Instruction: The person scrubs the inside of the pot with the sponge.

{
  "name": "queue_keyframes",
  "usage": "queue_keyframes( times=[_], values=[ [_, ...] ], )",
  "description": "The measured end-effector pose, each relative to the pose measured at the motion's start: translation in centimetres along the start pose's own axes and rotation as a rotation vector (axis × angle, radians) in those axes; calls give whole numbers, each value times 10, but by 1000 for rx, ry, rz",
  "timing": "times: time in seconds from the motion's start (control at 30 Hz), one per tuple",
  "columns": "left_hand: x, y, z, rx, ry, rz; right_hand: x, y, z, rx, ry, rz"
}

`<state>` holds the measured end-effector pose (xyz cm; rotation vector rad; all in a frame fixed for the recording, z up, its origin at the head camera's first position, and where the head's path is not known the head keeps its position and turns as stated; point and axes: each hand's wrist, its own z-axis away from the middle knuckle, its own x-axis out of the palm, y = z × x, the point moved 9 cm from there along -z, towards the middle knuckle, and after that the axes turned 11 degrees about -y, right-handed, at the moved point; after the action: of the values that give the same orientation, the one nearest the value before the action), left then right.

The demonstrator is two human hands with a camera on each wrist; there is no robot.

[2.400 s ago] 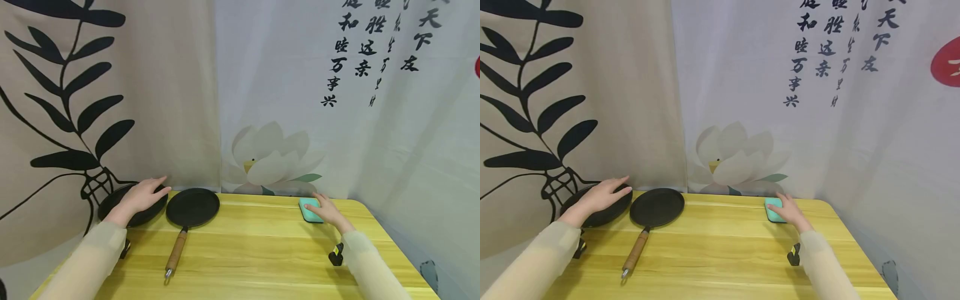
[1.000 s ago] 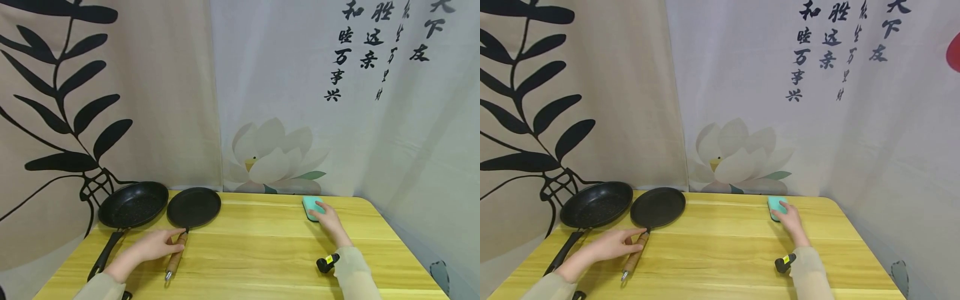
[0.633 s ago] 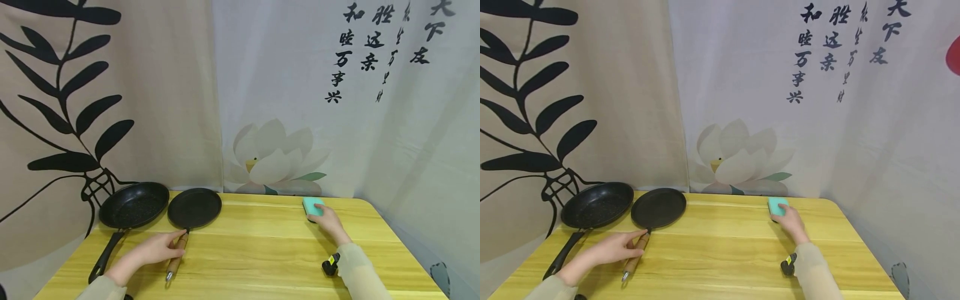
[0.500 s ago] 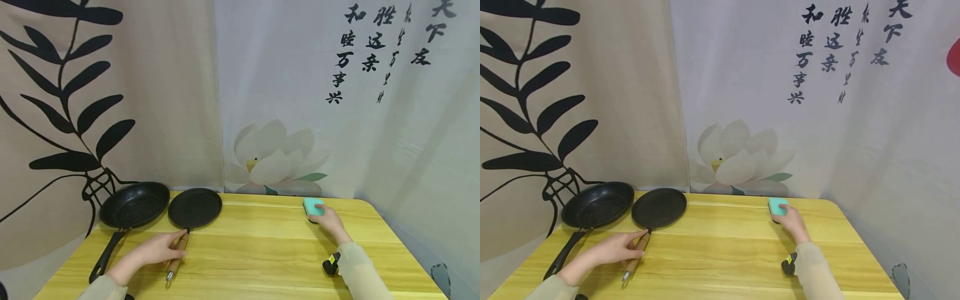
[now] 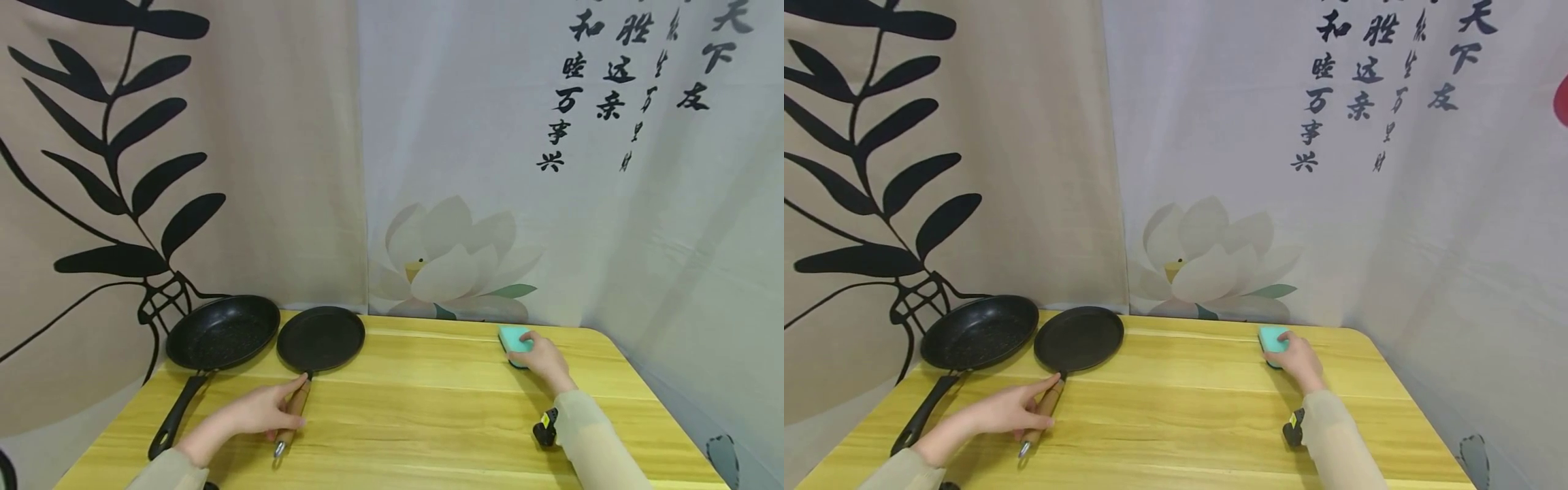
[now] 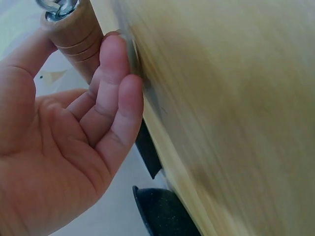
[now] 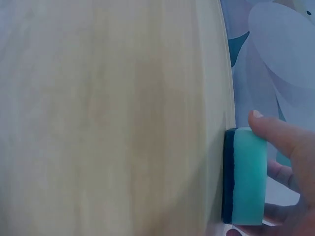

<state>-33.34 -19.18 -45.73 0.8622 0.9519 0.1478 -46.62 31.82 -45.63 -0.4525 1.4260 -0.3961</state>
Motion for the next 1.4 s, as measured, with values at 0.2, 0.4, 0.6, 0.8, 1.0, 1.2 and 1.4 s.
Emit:
queue_keyframes(
  times=[0.2,0.4,0.6,0.8,1.0,1.2,1.4],
  values=[
    [1,2,-1,17,-10,3,-1,1,0,-6,-12,2],
    [3,4,-2,31,-24,2,-1,0,2,-26,-24,-4],
    [6,8,-5,36,-28,-14,0,-7,5,-66,-25,-23],
    [8,11,-7,32,-26,-29,1,-21,8,-121,-16,-40],
    [9,13,-11,35,-23,-39,1,-40,10,-159,-12,-57],
    [12,19,-13,50,-24,-39,3,-55,11,-184,-23,-56],
    [15,23,-16,52,-33,-37,2,-68,13,-204,-13,-60]
  ],
)
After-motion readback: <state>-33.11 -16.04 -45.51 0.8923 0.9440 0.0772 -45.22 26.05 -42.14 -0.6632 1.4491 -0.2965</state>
